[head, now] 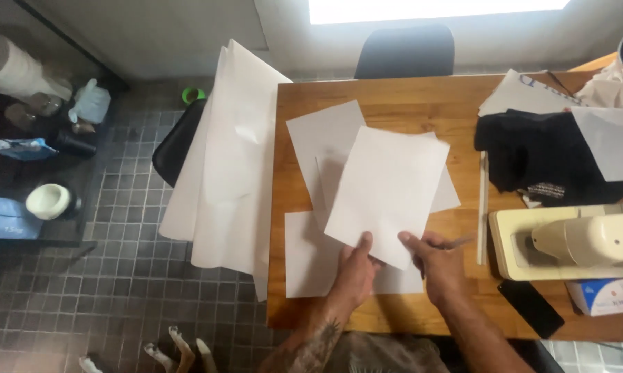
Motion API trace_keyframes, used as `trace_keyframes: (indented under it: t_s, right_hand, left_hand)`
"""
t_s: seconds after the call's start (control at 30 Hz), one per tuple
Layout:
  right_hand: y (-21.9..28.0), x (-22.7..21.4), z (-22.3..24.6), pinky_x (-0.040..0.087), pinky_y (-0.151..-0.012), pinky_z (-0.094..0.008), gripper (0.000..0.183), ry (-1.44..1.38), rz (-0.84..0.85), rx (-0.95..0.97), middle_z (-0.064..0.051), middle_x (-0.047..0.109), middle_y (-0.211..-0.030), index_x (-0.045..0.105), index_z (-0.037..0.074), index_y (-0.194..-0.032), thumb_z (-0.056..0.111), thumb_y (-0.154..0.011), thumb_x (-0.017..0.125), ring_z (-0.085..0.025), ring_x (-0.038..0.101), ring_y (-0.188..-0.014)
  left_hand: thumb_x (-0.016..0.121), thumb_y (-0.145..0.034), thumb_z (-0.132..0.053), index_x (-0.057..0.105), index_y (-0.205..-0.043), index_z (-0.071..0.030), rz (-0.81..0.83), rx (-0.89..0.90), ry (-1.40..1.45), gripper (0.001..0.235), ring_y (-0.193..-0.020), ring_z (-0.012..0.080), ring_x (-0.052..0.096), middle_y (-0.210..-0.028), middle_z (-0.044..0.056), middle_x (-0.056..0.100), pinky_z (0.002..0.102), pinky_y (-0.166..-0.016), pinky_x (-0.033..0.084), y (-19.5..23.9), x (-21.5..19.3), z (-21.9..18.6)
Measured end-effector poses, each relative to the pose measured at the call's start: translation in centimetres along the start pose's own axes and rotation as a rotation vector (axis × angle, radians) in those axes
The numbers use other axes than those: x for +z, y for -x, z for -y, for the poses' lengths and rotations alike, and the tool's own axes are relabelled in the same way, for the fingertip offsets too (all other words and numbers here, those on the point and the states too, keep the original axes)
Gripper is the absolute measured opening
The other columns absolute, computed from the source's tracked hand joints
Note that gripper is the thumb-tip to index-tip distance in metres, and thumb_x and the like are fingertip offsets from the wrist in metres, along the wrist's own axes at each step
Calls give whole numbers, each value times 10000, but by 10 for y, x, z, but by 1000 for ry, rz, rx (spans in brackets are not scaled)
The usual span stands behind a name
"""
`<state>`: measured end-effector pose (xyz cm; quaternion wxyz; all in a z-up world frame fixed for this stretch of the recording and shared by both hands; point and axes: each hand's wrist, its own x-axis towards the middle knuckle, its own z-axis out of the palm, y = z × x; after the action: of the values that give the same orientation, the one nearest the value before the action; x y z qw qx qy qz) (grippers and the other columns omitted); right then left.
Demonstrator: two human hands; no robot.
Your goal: The person is folding and cutting white sheets of material, likely patterns or interlining, on a wooden table.
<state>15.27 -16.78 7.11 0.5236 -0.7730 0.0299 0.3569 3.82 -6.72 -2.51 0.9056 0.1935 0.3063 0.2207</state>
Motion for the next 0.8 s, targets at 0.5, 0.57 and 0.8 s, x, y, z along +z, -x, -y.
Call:
trace_keyframes:
  t_s: [0.5,0.57,0.8]
  right_hand:
    - [-71,25,-122,585,-1083,-374,714,-64,-94,520,-136,776,-1380,704,-2,-1472,268,-875,988,-291,713,-1276]
    - [-70,16,-141,561,-1106,-356,676,-102,-75,510,-122,781,-1346,739,4,-1399,284,-842,1002,-275,707,-1279]
    - [2,-37,-188,508,-769,-454,388,-432,238,376,-216,751,-1063,755,-64,-1300,117,-1020,557,-346,673,-827]
  left_hand:
    - [955,-943,-106,613,-1295,3,-394,-558,-203,503,-1129,317,793,-1269,201,788,461,-1155,698,-23,-114,92]
    - [954,-944,-62,684,-1328,35,-440,-573,-227,479,-1039,303,811,-1252,199,834,445,-1092,726,-27,-122,102]
    - [887,-978,-53,571,-1531,194,-466,-582,-128,684,-1230,376,820,-1365,273,802,389,-1085,698,-31,-92,74]
